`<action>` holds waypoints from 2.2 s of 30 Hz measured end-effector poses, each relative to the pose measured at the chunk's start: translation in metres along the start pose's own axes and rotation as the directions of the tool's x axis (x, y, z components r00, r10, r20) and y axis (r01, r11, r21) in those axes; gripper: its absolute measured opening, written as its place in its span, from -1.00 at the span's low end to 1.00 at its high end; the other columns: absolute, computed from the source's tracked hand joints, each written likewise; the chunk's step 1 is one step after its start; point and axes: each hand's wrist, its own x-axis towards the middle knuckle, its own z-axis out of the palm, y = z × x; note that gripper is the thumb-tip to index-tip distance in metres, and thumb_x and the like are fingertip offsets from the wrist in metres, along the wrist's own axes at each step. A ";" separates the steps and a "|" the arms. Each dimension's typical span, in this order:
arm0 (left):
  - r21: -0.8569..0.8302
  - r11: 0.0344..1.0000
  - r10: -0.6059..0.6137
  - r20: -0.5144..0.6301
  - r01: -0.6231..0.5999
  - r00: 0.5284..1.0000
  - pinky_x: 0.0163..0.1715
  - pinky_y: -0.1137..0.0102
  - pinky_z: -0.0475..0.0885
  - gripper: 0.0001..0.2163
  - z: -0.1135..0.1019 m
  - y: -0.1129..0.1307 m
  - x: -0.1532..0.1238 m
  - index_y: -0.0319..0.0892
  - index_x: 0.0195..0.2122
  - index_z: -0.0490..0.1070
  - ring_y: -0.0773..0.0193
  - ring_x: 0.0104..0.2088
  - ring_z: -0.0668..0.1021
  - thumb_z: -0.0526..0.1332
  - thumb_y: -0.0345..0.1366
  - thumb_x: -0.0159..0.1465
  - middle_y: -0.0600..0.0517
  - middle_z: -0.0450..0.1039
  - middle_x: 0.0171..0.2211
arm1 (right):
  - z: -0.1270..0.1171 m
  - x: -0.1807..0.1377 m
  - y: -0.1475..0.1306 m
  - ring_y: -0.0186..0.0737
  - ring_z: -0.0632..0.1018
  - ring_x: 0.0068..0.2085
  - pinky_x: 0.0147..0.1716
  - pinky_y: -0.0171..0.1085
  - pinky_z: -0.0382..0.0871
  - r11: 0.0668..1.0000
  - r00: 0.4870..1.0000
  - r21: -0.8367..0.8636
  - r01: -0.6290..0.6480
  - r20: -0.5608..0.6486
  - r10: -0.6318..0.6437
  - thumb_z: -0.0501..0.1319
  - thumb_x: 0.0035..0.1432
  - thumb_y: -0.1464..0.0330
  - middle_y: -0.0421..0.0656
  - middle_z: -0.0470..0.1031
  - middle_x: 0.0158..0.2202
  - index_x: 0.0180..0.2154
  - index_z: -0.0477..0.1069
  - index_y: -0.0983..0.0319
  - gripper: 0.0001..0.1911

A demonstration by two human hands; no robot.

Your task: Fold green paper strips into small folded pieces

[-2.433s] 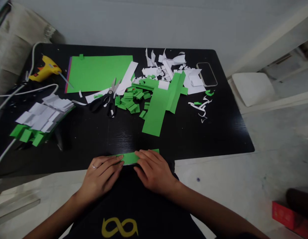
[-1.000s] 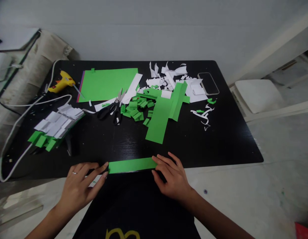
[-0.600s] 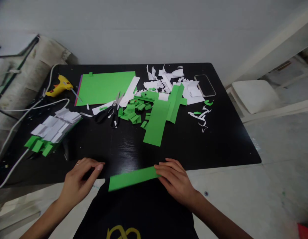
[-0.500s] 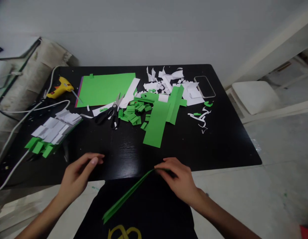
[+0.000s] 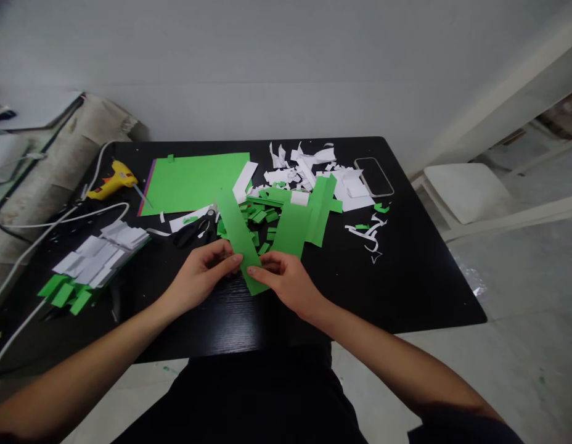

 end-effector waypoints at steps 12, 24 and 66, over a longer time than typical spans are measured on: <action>-0.141 0.990 -0.034 -0.245 -0.001 0.969 -0.43 0.43 0.36 -0.79 -0.024 -0.011 0.018 -0.20 -0.48 0.56 0.36 -0.51 0.45 0.39 -0.23 0.26 0.08 0.49 -0.55 | 0.001 0.016 0.006 -0.19 0.71 -0.34 -0.28 -0.23 0.59 0.991 0.966 -0.026 -0.134 0.219 0.136 0.52 0.03 0.09 -0.07 0.72 -0.33 -0.32 0.61 0.31 -0.60; -0.199 0.969 0.043 -0.453 -0.148 0.890 -0.35 0.40 0.33 -0.83 -0.039 -0.023 0.024 -0.17 -0.43 0.59 0.32 -0.47 0.45 0.37 -0.28 0.30 0.08 0.47 -0.54 | 0.002 -0.005 0.015 -0.14 0.68 -0.26 -0.22 -0.18 0.55 0.979 0.930 -0.129 -0.157 0.314 0.191 0.50 0.08 0.09 -0.05 0.71 -0.29 -0.31 0.62 0.29 -0.63; 0.173 0.977 0.104 0.146 -0.129 0.984 -0.46 0.48 0.36 -0.87 0.001 -0.031 0.005 -0.21 -0.43 0.49 0.36 -0.49 0.47 0.27 -0.34 0.28 0.07 0.48 -0.51 | -0.072 0.075 -0.031 -0.23 0.54 -0.39 -0.58 -0.30 0.33 0.931 0.783 0.041 0.363 -0.555 -0.281 0.48 0.05 0.15 -0.18 0.55 -0.35 -0.36 0.50 0.18 -0.72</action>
